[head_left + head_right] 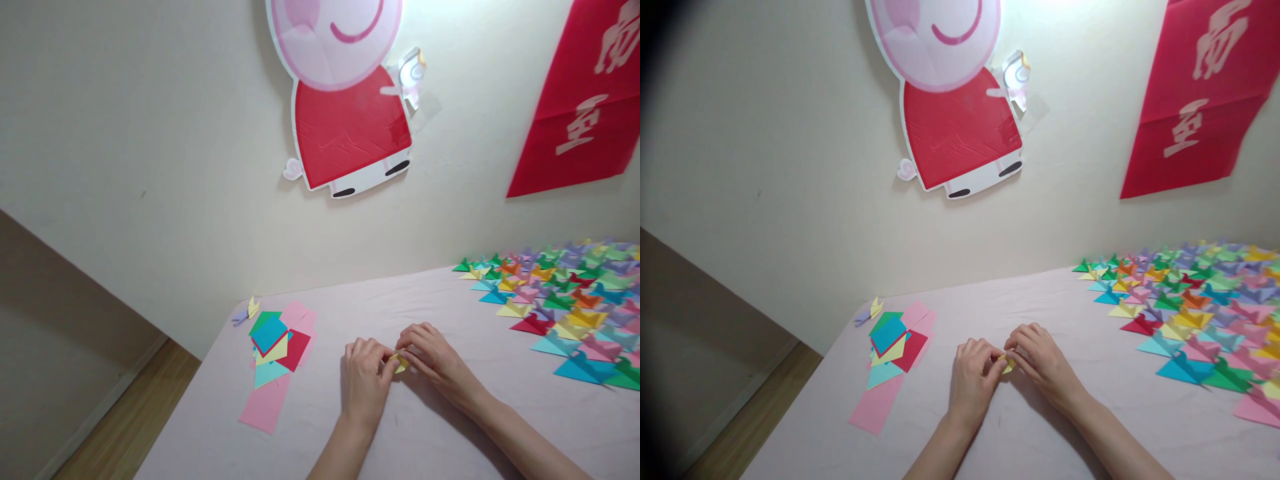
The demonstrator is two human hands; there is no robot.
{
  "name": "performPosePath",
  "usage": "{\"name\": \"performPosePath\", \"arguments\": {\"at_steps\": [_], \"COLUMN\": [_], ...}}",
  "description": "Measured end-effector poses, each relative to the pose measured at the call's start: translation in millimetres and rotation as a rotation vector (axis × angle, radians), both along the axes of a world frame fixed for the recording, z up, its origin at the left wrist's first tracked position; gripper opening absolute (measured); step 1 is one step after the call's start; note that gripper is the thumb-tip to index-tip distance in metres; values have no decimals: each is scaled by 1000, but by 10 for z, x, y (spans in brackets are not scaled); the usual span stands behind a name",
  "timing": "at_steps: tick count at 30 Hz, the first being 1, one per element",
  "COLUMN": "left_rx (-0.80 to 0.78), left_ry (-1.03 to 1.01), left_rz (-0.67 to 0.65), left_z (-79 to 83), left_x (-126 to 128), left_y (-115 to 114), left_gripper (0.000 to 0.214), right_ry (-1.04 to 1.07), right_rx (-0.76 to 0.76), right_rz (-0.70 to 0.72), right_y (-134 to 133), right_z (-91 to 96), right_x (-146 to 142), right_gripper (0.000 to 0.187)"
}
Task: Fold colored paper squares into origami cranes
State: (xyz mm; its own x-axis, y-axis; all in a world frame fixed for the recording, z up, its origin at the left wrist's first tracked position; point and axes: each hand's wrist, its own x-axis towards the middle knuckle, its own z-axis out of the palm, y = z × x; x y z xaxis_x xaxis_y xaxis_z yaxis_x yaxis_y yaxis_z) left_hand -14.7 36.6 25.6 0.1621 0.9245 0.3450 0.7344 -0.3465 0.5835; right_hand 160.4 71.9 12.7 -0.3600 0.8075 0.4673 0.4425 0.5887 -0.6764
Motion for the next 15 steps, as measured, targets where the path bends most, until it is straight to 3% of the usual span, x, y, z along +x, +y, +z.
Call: {"name": "performPosePath", "arguments": {"at_steps": [4, 7, 12, 15], "left_rx": [14, 30, 34, -65], "left_ry": [-130, -229, -405, -539], "left_rz": [107, 150, 136, 113], "left_z": [3, -24, -144, -213], "left_x": [-1, 1, 28, 51], "left_y": [1, 5, 34, 56], "left_gripper": [14, 15, 19, 23], "right_ry": [177, 248, 321, 363], "right_rx": [-214, -364, -284, -270], "right_rz": [-191, -151, -67, -82], "right_y": [-31, -59, -86, -85], "right_z": [-102, -155, -102, -80], "right_x": [-108, -200, -239, -225], "right_gripper": [26, 32, 34, 33]}}
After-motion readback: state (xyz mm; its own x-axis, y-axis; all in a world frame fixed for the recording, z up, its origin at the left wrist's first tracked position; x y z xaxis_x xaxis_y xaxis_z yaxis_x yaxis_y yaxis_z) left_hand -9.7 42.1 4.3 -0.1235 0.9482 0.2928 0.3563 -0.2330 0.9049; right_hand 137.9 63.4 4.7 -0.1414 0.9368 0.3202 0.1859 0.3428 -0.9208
